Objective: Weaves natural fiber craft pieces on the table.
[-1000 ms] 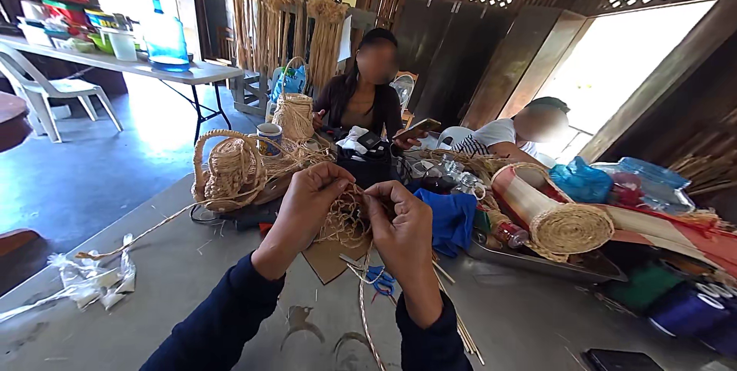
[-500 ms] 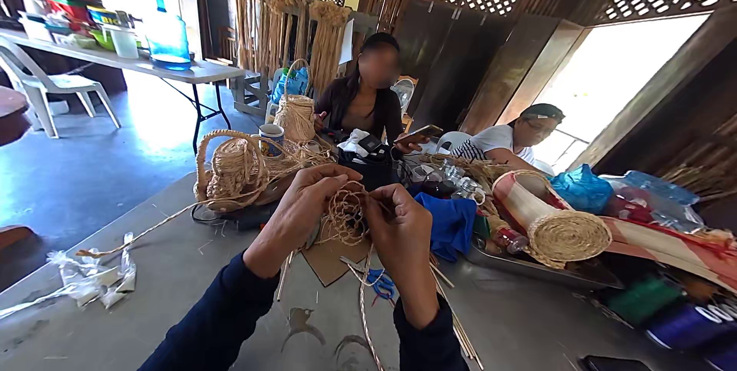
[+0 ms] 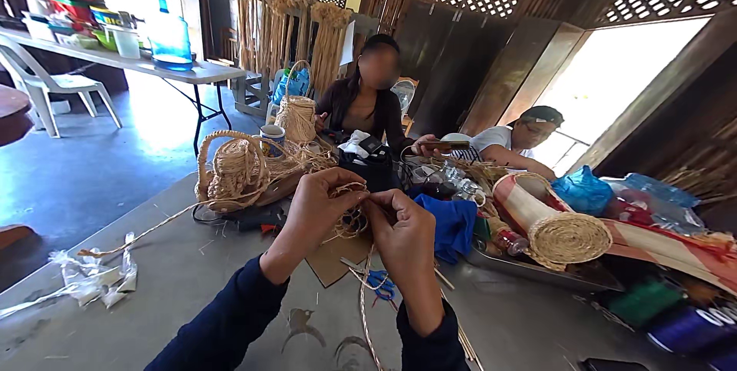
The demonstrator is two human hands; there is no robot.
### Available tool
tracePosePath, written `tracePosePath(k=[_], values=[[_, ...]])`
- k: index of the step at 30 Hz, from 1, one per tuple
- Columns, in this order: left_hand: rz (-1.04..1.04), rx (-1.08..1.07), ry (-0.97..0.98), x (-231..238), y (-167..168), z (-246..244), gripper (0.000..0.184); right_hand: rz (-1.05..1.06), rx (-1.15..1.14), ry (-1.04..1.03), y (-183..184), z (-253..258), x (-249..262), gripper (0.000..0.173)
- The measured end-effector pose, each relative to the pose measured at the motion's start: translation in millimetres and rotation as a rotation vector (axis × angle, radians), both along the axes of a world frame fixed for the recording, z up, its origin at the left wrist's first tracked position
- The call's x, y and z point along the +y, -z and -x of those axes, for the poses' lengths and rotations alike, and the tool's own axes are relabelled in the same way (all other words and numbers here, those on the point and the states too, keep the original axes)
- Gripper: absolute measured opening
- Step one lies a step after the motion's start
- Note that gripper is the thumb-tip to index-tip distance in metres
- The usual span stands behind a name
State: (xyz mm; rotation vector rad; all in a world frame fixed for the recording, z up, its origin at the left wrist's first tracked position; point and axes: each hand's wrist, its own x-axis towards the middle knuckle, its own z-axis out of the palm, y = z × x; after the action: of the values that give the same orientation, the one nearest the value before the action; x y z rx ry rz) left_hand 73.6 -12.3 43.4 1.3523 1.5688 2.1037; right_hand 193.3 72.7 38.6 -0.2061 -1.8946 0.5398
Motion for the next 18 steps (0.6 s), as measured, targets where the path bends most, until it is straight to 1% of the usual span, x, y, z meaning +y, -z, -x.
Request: tracePosePath(k=[4, 8, 11, 18], values=[[0.010, 0.036, -0.024, 0.3, 0.8, 1.4, 0.011, 0.028, -0.020, 0.001, -2.0, -2.1, 0.7, 0.006], [0.012, 0.050, -0.029, 2.8, 2.4, -1.4, 0.012, 0.020, -0.060, 0.064, -4.7, -6.7, 4.5, 0.006], [0.034, 0.083, -0.057, 3.3, 2.5, -1.8, 0.011, 0.024, -0.070, 0.067, -5.4, -7.5, 5.4, 0.006], [0.006, 0.087, -0.073, 2.6, 2.6, -2.3, 0.015, 0.122, -0.099, -0.063, -5.0, -8.1, 9.6, 0.007]])
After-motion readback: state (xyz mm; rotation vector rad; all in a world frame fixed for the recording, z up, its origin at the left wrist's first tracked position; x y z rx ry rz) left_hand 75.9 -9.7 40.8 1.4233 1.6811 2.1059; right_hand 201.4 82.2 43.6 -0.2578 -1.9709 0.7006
